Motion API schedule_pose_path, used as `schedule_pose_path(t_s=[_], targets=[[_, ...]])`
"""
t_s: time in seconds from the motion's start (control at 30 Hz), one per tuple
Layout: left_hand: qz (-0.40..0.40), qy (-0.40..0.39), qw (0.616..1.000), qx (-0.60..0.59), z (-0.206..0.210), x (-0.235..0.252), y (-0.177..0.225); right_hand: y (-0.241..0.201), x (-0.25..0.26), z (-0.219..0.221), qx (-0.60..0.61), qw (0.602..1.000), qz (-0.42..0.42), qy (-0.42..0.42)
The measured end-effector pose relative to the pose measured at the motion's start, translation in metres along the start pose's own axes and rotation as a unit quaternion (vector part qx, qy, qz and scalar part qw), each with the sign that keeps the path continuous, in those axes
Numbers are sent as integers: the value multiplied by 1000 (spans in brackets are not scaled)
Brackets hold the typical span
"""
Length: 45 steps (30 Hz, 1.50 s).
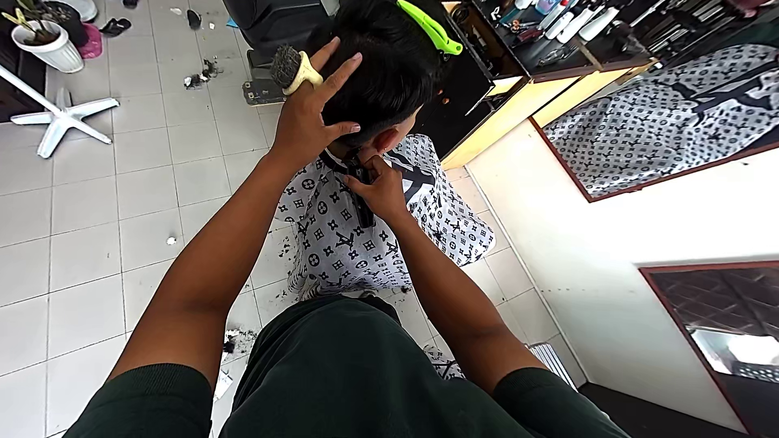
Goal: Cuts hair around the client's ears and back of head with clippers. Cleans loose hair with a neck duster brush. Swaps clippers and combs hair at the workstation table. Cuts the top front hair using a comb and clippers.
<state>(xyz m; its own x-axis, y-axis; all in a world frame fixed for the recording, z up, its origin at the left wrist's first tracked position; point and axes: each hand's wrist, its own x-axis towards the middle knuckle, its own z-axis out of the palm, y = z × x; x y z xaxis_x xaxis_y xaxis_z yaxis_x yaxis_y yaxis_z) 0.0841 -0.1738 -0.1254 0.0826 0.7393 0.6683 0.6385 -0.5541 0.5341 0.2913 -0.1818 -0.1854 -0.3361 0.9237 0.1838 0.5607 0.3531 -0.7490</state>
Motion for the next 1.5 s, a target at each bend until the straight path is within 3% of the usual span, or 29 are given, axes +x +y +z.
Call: schedule_pose_path(t_s=[0.87,0.97,1.07,1.1,1.17,1.2,1.23,1.33,1.37,1.4,1.47,1.5], targets=[[9,-6,1000,-4,-3,-3,0,-4,-6,4,15,1000,5,-5],[-61,6,993,-98,-16,-17,3,1,-30,-9,59,998,-4,-8],[-164,142,964,-154,-4,-61,5,19,-56,-24,91,996,14,7],[-184,96,969,-135,5,-81,5,25,-63,-29,100,995,25,17],[-163,-137,969,-128,16,-101,3,36,-76,-38,117,991,58,28],[-124,-245,954,-117,21,-99,5,39,-82,-43,126,988,80,31],[-71,-286,950,-107,26,-94,9,42,-87,-46,132,986,97,37],[53,-180,976,-114,39,-67,17,48,-97,-53,142,980,117,68],[34,-178,977,-117,40,-56,21,49,-101,-54,149,979,121,75],[-24,-223,968,-111,38,-45,27,51,-105,-55,156,977,124,80],[-165,-391,898,-113,29,-27,42,56,-111,-55,168,974,123,91],[-198,-438,866,-134,26,-23,49,58,-114,-55,171,973,122,97]])
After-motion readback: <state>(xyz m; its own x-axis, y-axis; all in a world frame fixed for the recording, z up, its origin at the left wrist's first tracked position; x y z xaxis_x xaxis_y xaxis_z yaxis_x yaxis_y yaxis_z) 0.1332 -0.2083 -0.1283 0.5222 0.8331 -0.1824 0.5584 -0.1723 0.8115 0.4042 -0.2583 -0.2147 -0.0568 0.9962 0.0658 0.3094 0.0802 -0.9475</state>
